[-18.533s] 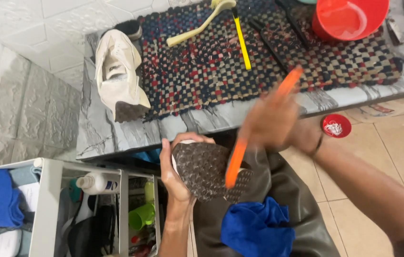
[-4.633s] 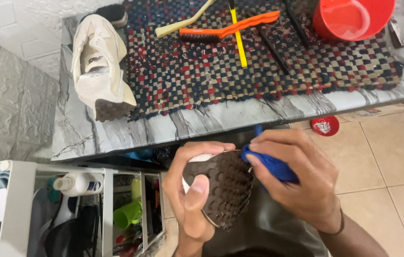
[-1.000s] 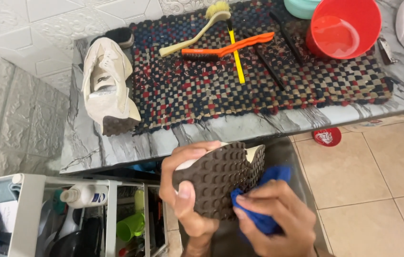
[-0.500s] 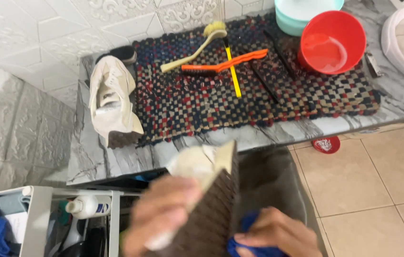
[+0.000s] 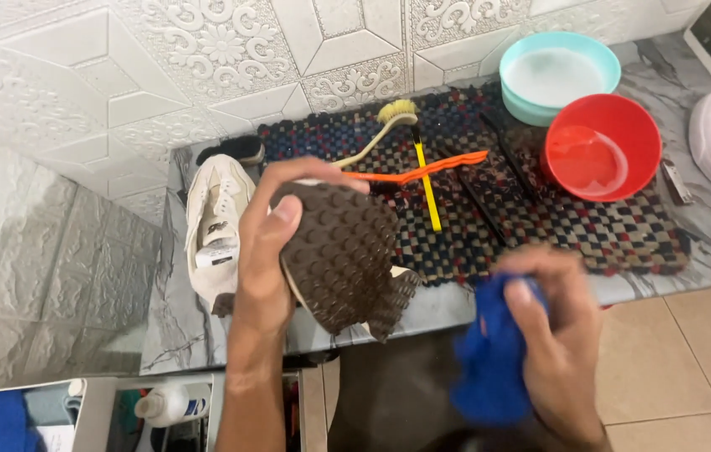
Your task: The person scrubs the sole of a white sneaker with an orange brush, then wipes it with a blue cloth. They repeat the scrubbing and wiping on the same shoe, focusing on the sole and edges.
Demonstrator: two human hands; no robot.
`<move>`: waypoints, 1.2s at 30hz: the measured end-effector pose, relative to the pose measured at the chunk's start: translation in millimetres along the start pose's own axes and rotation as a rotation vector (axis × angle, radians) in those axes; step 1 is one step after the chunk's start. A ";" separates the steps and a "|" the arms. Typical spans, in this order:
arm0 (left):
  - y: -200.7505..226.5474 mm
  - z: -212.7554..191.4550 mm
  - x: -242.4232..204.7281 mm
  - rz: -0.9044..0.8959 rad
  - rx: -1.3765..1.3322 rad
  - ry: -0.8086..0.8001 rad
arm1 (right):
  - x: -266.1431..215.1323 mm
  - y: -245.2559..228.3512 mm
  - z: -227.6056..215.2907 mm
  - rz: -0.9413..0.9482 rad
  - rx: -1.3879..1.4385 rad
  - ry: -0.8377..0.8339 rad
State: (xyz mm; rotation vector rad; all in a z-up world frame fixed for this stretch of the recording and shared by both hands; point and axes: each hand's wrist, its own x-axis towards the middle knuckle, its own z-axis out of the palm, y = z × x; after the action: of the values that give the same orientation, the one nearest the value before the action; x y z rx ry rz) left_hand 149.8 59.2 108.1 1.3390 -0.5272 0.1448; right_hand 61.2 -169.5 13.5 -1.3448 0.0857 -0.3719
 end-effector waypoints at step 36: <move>-7.1 62.9 -24.7 0.388 0.517 0.610 | 17.8 -38.5 61.3 -0.855 -0.270 -0.384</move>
State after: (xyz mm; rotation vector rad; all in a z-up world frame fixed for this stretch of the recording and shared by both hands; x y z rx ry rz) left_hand 113.3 2.5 99.2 1.5782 -0.2218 1.0319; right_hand 86.4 -124.6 67.4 -1.6546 -0.8072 -0.8255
